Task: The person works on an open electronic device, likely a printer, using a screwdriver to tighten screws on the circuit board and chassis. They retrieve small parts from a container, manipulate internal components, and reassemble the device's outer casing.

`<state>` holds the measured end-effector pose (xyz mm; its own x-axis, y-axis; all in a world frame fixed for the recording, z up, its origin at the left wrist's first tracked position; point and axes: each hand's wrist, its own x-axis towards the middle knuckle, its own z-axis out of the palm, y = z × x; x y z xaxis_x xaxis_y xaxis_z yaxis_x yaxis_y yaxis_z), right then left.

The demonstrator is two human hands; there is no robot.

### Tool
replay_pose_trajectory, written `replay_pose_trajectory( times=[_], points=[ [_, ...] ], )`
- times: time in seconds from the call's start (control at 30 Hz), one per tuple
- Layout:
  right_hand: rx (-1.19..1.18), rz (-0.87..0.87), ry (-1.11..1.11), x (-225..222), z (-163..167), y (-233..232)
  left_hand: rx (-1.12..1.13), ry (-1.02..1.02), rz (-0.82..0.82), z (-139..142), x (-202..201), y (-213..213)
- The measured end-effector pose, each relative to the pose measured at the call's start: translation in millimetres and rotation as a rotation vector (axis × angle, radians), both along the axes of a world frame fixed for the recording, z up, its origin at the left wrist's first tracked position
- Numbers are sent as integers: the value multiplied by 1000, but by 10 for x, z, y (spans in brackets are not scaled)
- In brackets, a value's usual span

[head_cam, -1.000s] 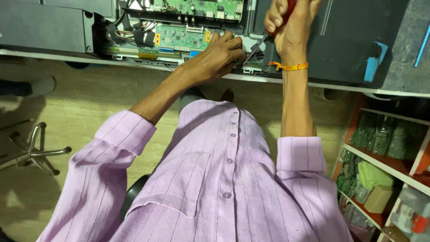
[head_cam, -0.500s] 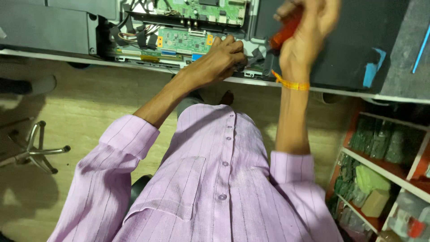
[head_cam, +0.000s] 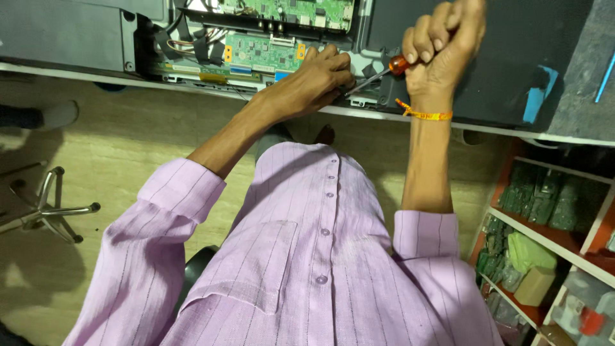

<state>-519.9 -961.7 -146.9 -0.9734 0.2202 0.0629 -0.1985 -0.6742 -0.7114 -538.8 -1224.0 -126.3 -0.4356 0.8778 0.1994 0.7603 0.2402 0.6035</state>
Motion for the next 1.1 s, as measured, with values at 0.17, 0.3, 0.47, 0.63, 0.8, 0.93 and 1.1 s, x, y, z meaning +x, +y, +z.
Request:
replay_pose_trajectory(
  times=[0.17,0.3,0.47,0.63,0.8,0.93,1.1],
  points=[
    [92,220,-30,-152,-19,15,-36,-50,-11,48,-33,13],
    [-131,-24,-50,-3,166,274,-6,-11,5,100,-13,14],
    [-79,-172,125,573,389,868,49,-113,43,165,15,-41],
    [4,-641,128,1432,289,1524,89,-104,255,377,115,-282],
    [78,-996,218,2064,48,2173,246,-101,586,672,287,-725],
    [-287,-1254,2,2052,5,2471,306,-136,725,898,519,-832],
    [28,-1271,-506,1647,-76,2558,497,-172,378,1744,910,-573]
  ],
)
